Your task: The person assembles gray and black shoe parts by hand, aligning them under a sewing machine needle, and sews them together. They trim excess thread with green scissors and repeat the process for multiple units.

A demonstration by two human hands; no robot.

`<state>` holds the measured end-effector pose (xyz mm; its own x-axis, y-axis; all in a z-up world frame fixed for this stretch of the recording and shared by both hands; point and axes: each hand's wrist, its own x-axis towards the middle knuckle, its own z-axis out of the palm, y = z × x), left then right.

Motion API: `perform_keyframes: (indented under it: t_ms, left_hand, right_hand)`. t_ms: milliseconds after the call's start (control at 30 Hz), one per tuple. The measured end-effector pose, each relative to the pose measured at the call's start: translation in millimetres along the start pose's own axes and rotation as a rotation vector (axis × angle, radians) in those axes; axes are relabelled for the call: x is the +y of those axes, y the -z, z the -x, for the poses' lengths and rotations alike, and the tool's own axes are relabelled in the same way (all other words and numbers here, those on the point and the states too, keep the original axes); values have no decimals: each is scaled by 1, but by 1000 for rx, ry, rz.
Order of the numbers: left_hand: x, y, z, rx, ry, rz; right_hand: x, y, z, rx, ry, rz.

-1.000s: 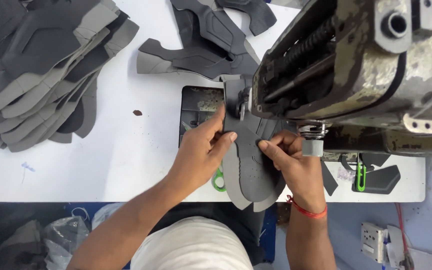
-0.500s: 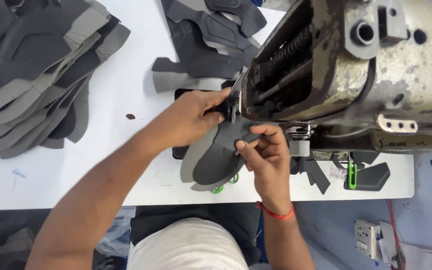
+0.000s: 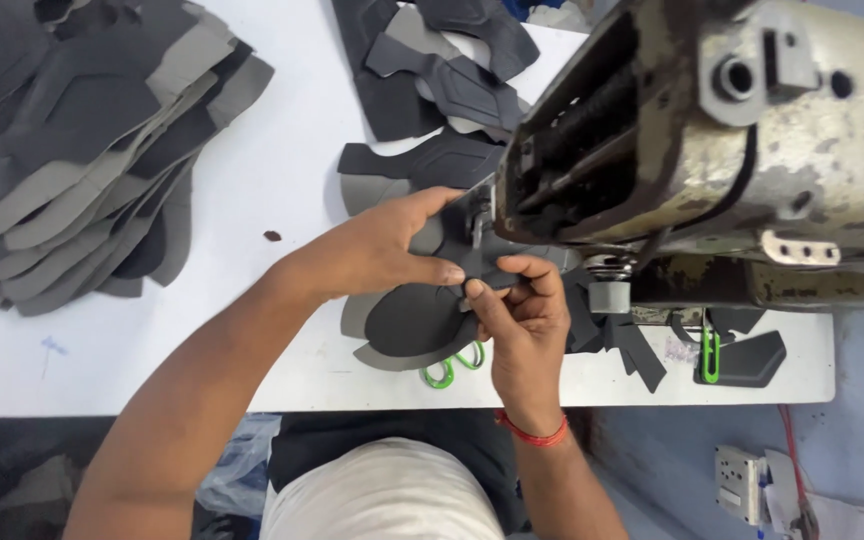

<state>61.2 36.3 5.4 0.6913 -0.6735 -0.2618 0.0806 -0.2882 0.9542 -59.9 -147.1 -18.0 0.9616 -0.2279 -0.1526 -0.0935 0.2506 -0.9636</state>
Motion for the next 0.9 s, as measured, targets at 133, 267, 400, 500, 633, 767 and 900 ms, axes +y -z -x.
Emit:
perform_keyframes:
  t_ms: [133,267,400,500,633,767,900]
  left_hand:
    - [8,5,3,-55,-25,35]
    - [9,3,2,-82,-2,63]
    - [13,3,2,-84,10,60]
    - [16,5,2,-91,25,38]
    - [15,9,-2,-109,19,10]
    - [6,12,-8,-144,-71,95]
    - [9,18,-16,-148,-76,116]
  right_hand:
    - [-6,8,-3,-42,-7,-8]
    - [-22,17,-9,41,-40,65]
    - [-22,20,-9,48,-28,97]
    - [-20,21,-8,42,-3,145]
    - [-15,21,-7,16,65,168]
    - [-11,20,-8,15,97,189]
    - [-15,15,-17,44,75,180]
